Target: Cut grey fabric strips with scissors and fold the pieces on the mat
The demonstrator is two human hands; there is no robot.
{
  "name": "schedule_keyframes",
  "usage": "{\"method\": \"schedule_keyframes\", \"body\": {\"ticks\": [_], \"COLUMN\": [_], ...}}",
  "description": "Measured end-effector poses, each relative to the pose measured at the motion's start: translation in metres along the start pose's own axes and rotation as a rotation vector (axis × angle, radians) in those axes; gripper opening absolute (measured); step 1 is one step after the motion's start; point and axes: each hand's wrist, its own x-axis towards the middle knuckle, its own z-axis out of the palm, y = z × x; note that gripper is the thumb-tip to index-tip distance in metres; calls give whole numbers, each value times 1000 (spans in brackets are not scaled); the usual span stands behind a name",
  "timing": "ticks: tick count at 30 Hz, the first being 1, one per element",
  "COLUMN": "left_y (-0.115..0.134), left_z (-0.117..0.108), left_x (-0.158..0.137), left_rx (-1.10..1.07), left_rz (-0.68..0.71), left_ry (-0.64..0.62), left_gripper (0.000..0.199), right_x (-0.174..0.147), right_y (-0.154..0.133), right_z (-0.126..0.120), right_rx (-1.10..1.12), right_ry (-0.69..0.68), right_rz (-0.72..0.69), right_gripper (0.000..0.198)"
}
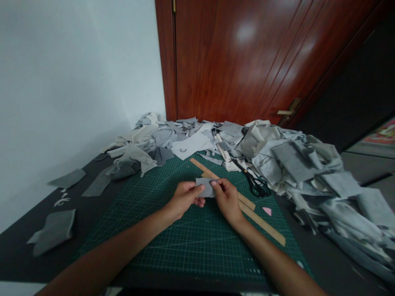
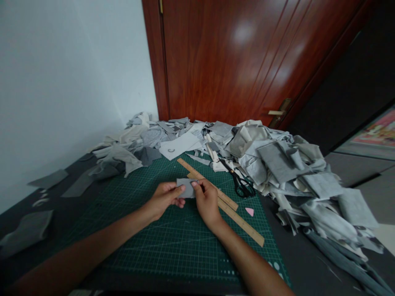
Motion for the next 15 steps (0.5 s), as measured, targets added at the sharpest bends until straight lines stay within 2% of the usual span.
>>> {"method": "schedule_keyframes", "body": {"ticks": [8, 15], "left_y": [1, 9], "left_z": [-4, -12], "left_x": [5, 8], "left_rx": [131, 318], "left_rz": [86, 127], "left_ry": [49, -29], "left_gripper": [47, 47], "right_x": [-2, 2], "right_y": [2, -6], "right_z": [4, 1], "right_rx": [84, 116], "right_ry": [-44, -29], "right_rz": [44, 52], "right_gripper": [33, 30]}}
